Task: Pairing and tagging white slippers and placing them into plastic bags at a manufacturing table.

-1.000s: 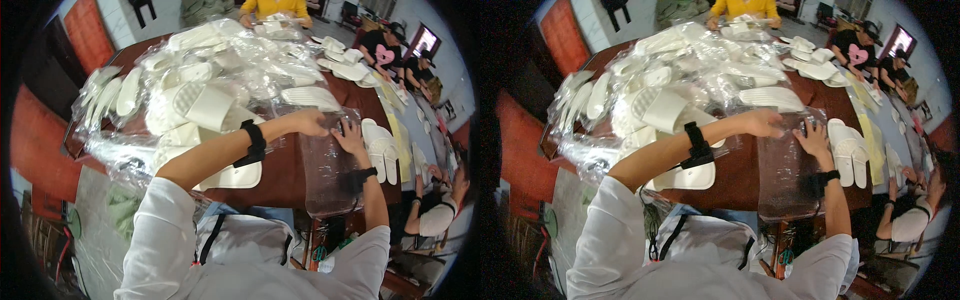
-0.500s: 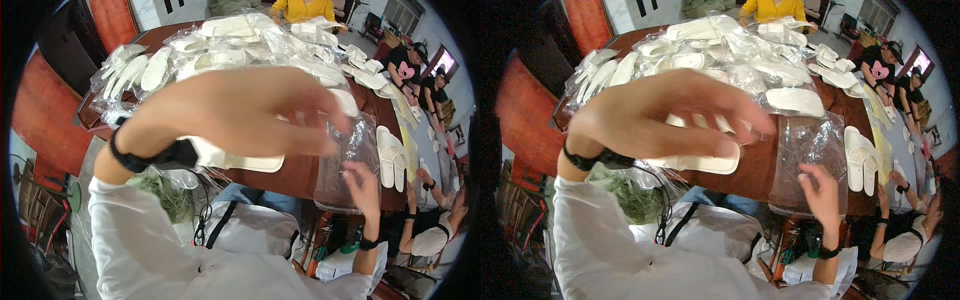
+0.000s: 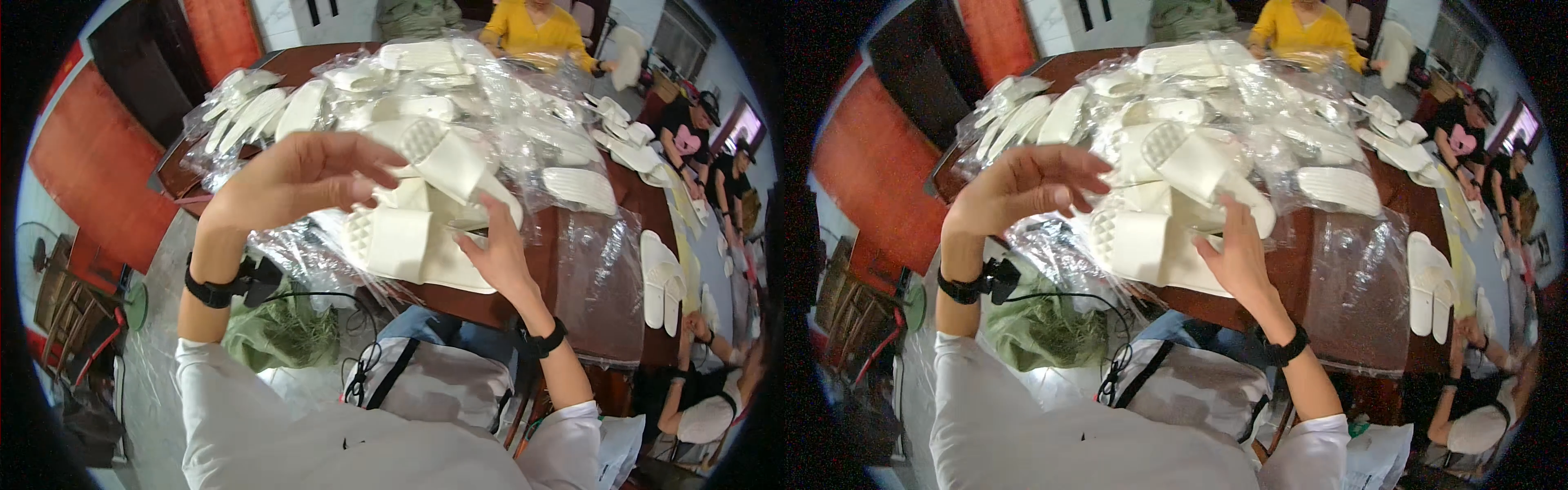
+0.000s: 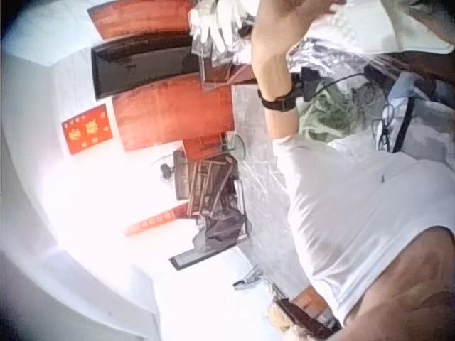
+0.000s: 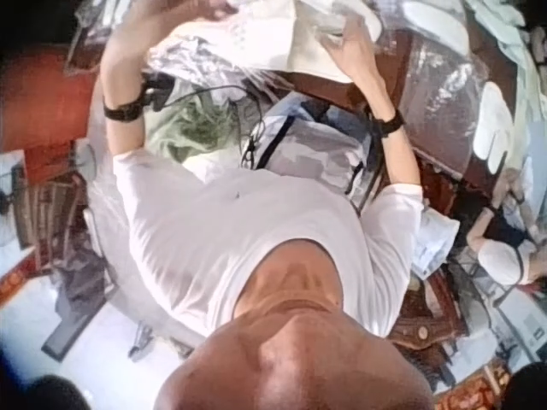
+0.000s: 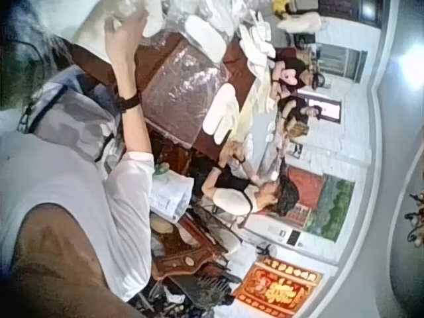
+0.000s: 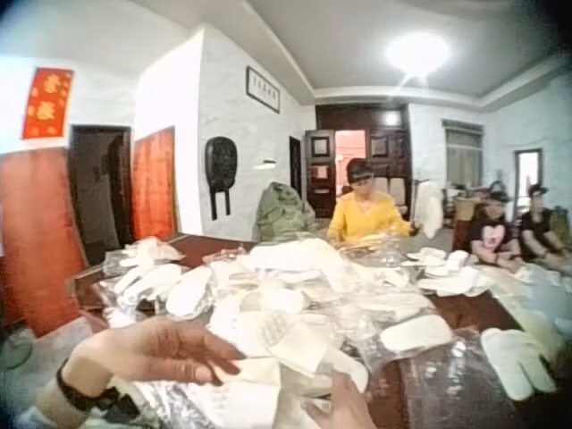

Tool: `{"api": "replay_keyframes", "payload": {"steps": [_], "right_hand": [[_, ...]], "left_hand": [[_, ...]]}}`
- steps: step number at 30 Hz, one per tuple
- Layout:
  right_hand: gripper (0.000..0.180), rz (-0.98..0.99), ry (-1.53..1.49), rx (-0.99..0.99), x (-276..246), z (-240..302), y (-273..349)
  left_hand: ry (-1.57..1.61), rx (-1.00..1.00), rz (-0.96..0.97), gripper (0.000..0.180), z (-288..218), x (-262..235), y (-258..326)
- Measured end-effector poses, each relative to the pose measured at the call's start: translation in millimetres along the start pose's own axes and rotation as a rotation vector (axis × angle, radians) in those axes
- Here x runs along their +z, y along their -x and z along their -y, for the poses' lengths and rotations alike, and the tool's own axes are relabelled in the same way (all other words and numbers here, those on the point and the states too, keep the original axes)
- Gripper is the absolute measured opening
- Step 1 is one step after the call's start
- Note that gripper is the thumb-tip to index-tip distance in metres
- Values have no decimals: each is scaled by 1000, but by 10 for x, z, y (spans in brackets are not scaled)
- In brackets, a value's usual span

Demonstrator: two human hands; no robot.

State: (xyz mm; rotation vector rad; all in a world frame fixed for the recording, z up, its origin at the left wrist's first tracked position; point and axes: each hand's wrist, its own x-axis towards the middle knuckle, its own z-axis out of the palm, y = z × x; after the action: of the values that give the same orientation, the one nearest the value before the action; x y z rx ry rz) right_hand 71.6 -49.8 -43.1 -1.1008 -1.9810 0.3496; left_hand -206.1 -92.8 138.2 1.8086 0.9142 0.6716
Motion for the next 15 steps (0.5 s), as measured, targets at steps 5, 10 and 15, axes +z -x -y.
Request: {"api": "replay_keyframes", "payload": {"steps": [5,10,15], "right_hand": [[62,-174,-120,-12,383,-62,-185],[47,-199,-142,-80,488,15,-212],[17,-55,-137,-24,523,5,-220]], "left_hand": [[201,374,-279,48,-460,86,225],[723,748,-350,35,-496,270,887],[1235,1144,-350,21,-419,3,2407]]}}
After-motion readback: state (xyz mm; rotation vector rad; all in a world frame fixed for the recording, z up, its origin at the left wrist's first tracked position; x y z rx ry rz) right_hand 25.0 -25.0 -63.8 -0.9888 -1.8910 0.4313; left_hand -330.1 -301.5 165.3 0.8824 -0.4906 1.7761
